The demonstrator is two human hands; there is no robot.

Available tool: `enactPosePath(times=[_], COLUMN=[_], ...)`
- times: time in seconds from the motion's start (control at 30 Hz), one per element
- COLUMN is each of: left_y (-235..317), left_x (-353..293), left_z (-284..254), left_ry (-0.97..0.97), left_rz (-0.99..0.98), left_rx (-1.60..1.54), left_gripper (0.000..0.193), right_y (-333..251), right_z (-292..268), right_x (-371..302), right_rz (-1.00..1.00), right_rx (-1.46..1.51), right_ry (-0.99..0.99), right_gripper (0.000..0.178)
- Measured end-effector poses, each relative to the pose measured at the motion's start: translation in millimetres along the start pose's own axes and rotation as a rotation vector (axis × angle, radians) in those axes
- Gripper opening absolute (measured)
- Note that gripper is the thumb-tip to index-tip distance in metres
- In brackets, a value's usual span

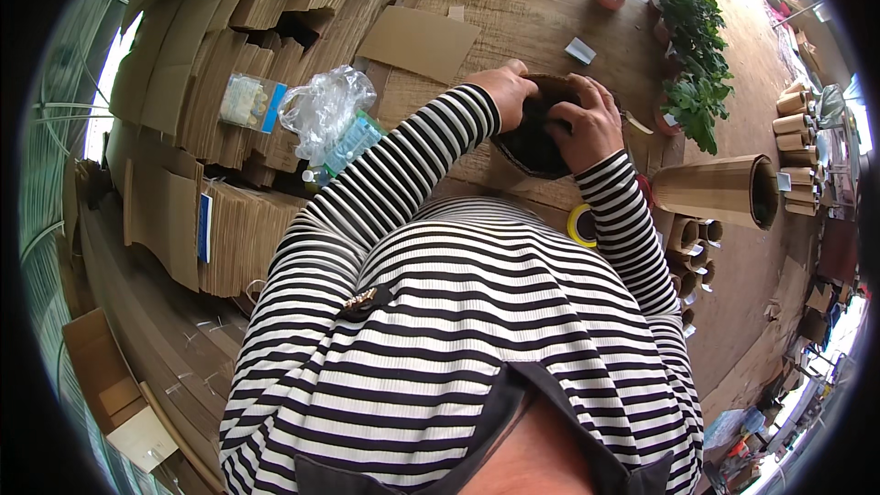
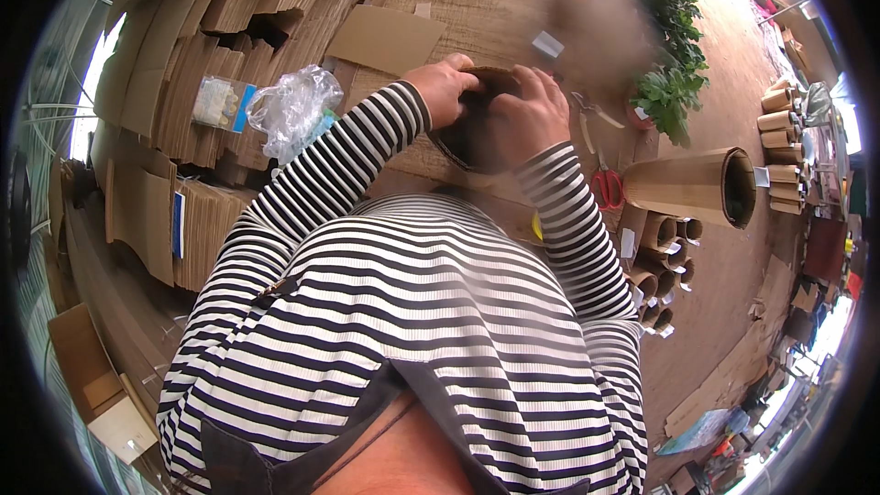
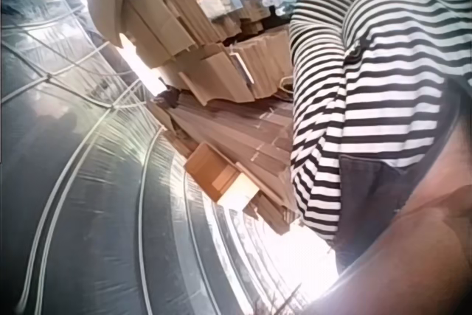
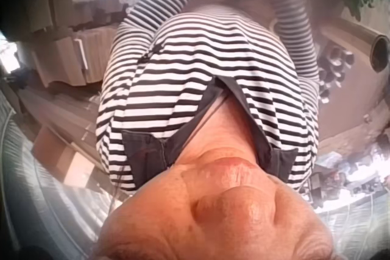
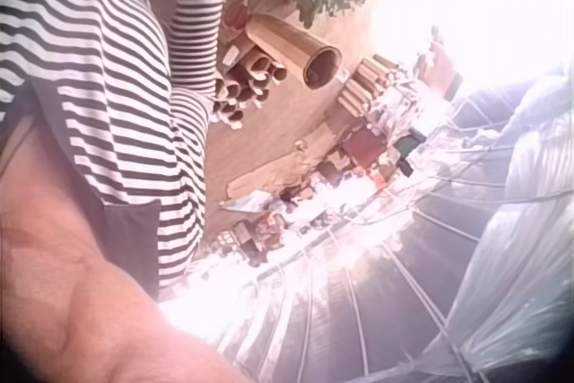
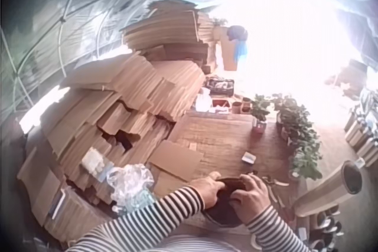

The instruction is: The person rolls and tapes cardboard sheets into cylindrical planters, places soil into the cylinders, and inserts small potted plants. They repeatedly handle cardboard, tape, soil, and plants to assemble multiple units on a workbench.

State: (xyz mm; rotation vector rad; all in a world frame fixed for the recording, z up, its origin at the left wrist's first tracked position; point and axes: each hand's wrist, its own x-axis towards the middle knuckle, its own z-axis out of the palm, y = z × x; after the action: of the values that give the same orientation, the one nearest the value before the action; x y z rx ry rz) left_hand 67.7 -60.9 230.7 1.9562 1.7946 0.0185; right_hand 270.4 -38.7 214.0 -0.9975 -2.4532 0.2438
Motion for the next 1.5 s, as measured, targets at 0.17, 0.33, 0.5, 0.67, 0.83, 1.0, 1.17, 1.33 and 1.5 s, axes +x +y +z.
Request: enactPosePath(times=[0.17, 0.33, 0.5, 0.67, 0.83, 1.0, 1.17, 1.33, 1.5], left_y=[-1, -3, 2, -6, -12, -11, -11, -9, -6], left_x=[2, 7, 0, 10, 10, 5, 1, -1, -6], left_z=[5, 6, 1, 15, 18, 18, 22, 21, 9], left_ry=[0.043, 0.043, 0.058, 0.135, 0.160, 0.187, 0.238, 0.231, 0.103], left_rz=[0.015, 0.027, 0.015, 0.052, 0.063, 0.058, 0.044, 0.039, 0.023], left_rx=[0.011, 0.066, 0.022, -0.010, -0.038, -0.068, -0.082, -0.087, -0.019], left_gripper=[0.036, 0.031, 0.032, 0.028, 0.026, 0.028, 0.030, 0.035, 0.036], right_y=[0, -7, -25, -23, -24, -27, -29, -24, -21], right_z=[0, -6, -39, -20, -15, -18, -17, -9, 0], right_x=[15, 21, -3, 1, 11, 16, 24, 30, 35], right_rz=[-0.016, 0.025, -0.166, -0.103, -0.096, -0.094, -0.102, -0.129, -0.132], right_rx=[-0.047, -0.054, -0.140, -0.230, -0.319, -0.349, -0.391, -0.428, -0.489], right_ry=[0.049, 0.175, 0.144, -0.031, -0.125, -0.207, -0.281, -0.277, -0.252], right_gripper=[0.019, 0.016, 0.015, 0.024, 0.028, 0.025, 0.021, 0.020, 0.019])
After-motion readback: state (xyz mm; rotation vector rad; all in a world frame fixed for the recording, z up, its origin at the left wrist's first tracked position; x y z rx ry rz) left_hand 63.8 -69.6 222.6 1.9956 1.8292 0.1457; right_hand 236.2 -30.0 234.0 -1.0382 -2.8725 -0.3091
